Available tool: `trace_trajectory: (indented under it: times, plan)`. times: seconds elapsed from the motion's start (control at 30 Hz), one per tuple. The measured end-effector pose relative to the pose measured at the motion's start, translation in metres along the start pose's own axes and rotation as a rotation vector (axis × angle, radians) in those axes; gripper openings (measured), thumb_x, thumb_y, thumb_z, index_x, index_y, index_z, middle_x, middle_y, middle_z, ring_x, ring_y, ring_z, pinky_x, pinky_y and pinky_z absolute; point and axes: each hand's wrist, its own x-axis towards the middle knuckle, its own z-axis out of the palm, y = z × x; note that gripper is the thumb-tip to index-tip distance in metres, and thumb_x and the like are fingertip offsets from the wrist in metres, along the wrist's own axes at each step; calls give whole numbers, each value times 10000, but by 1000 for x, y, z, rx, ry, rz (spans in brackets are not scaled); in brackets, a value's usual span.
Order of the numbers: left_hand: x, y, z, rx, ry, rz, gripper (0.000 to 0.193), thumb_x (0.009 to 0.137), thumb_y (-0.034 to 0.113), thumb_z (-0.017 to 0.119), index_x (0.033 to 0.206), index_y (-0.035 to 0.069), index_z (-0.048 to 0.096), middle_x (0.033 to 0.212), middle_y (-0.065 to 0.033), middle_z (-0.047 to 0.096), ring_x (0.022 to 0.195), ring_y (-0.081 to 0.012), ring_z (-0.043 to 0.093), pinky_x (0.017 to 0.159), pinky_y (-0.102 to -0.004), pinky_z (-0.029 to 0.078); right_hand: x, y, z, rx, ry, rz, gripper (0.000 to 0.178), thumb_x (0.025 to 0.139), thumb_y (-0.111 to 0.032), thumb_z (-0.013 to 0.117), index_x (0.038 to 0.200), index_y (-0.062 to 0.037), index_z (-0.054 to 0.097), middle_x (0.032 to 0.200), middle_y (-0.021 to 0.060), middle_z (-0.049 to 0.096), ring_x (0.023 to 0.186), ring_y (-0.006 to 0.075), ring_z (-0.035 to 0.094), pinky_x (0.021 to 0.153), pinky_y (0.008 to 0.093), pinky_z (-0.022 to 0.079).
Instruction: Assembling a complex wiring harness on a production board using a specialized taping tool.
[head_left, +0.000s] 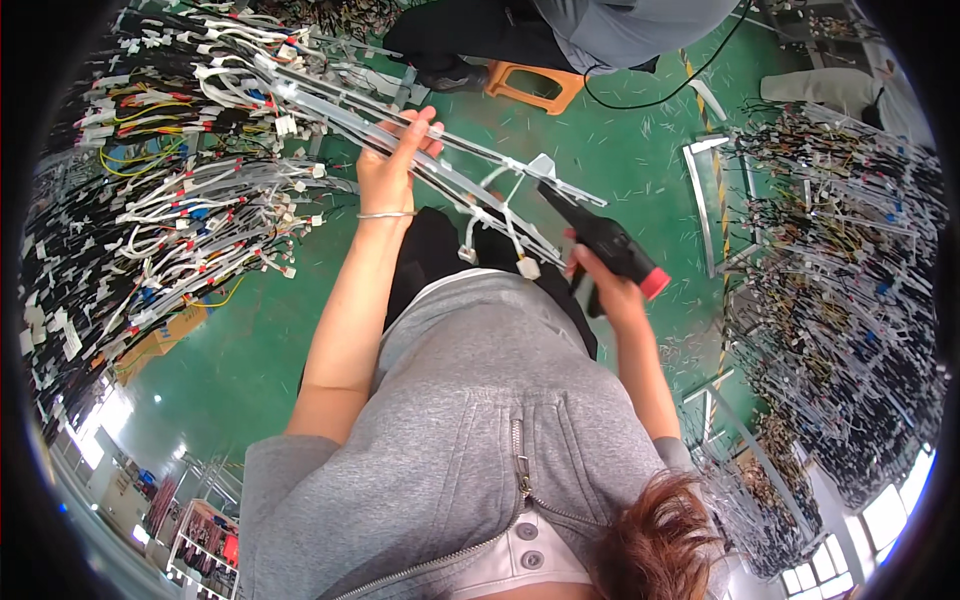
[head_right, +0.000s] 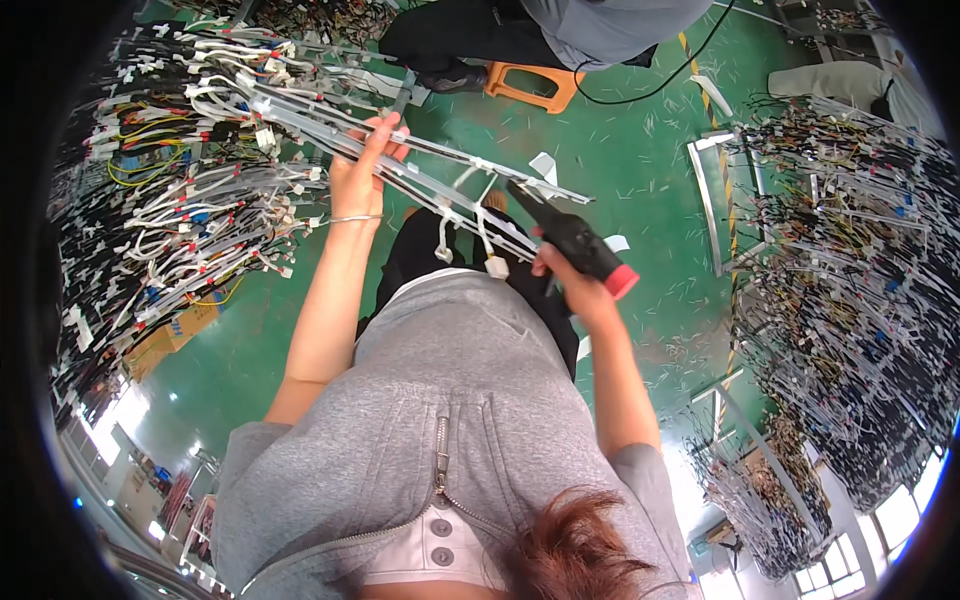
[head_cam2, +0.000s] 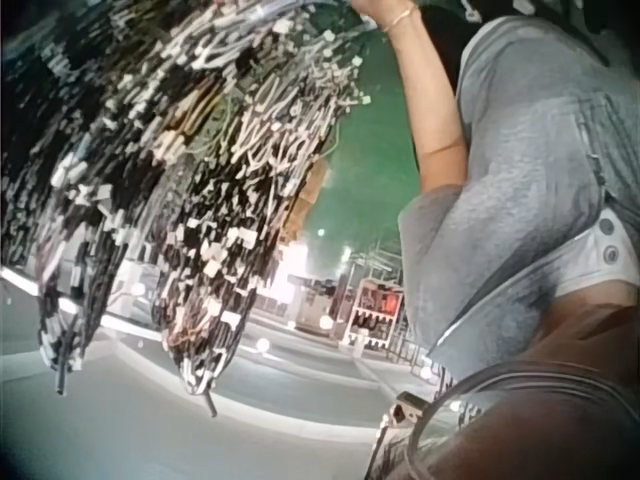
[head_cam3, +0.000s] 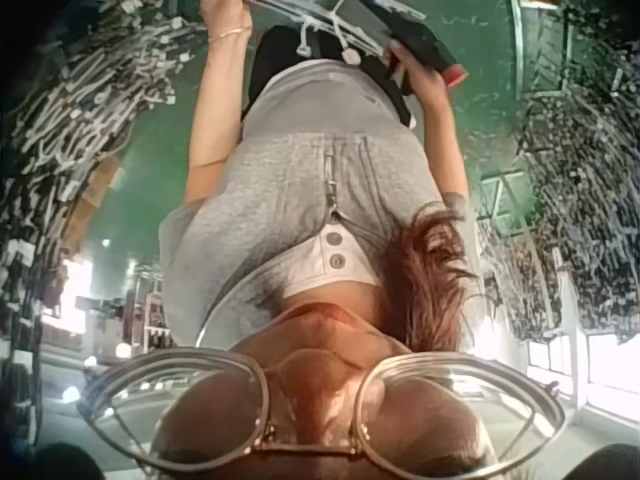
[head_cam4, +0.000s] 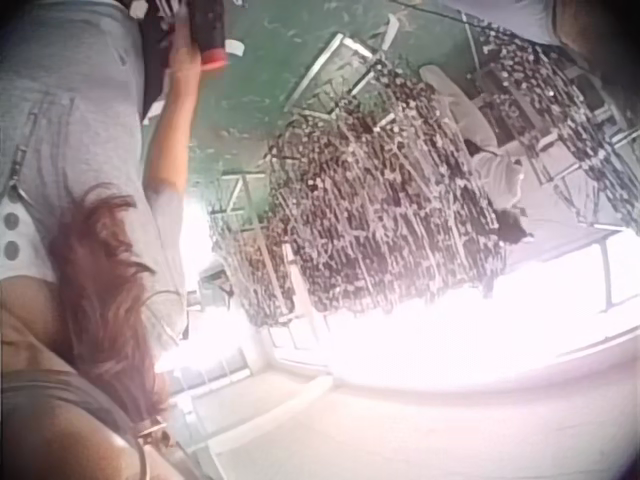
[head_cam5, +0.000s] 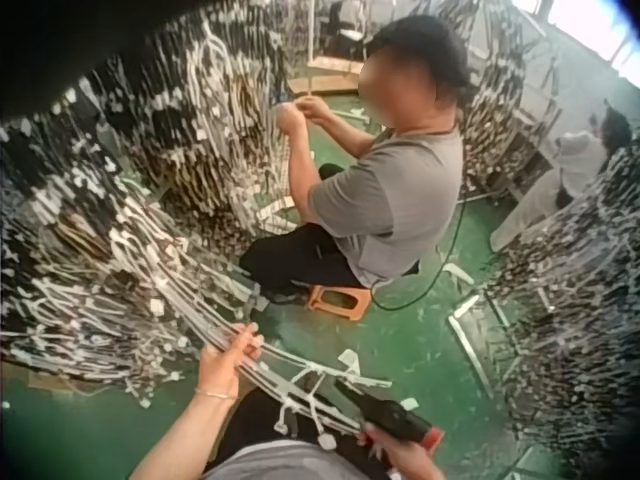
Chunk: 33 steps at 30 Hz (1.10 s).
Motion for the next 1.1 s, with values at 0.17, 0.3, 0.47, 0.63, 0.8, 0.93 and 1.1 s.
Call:
trace_trajectory:
  times: [0.17,0.3,0.47,0.63,0.8,0.93,1.1]
  plan:
    - [7,12,-14,-28,-4,-5,318,963,261,628,1174,39,543,1217,-175,629,1043,-291,670,806,-355,578,-10,-12,-32,-1132,45,24,361,891,-183,690,1205,-22,613,985,25,712,850,127,661,752,323,516]
    - [12,17,-24,-5,-163,-17,276,988,229,578,1203,58,547,1341,-199,555,1200,-342,583,911,-395,547,12,-20,-23,87,-186,508,410,950,-176,594,1283,55,536,1116,192,683,1013,295,680,942,385,529]
    - [16,22,-35,-51,-241,-23,227,1001,174,540,1203,70,549,1369,-209,525,1243,-352,545,1004,-444,502,35,-29,-20,337,-280,698,445,986,-206,505,1315,93,487,1215,248,617,1086,325,643,998,420,509]
    - [18,21,-41,-64,-296,7,293,989,153,545,1253,30,516,1324,-220,558,1214,-361,570,991,-466,510,43,-33,-16,445,-279,691,447,987,-217,510,1313,89,488,1226,253,609,1098,335,637,1004,421,507]
    - [17,19,-39,-53,-303,11,288,988,146,541,1250,34,499,1331,-231,551,1208,-371,572,993,-465,510,54,-38,-11,426,-309,720,469,1002,-234,481,1333,98,470,1247,251,601,1137,343,615,1029,432,486]
    - [15,20,-42,-68,-323,0,288,984,139,544,1247,31,493,1322,-246,552,1199,-382,575,997,-470,509,61,-42,-14,389,-340,712,483,1000,-256,483,1327,99,477,1226,248,614,1121,338,625,1024,432,491]
    - [15,20,-47,-89,-365,3,298,981,139,550,1250,29,484,1331,-257,539,1205,-389,569,1001,-475,506,69,-46,-14,362,-355,740,490,995,-263,489,1323,101,481,1209,248,621,1104,333,634,1014,435,499]
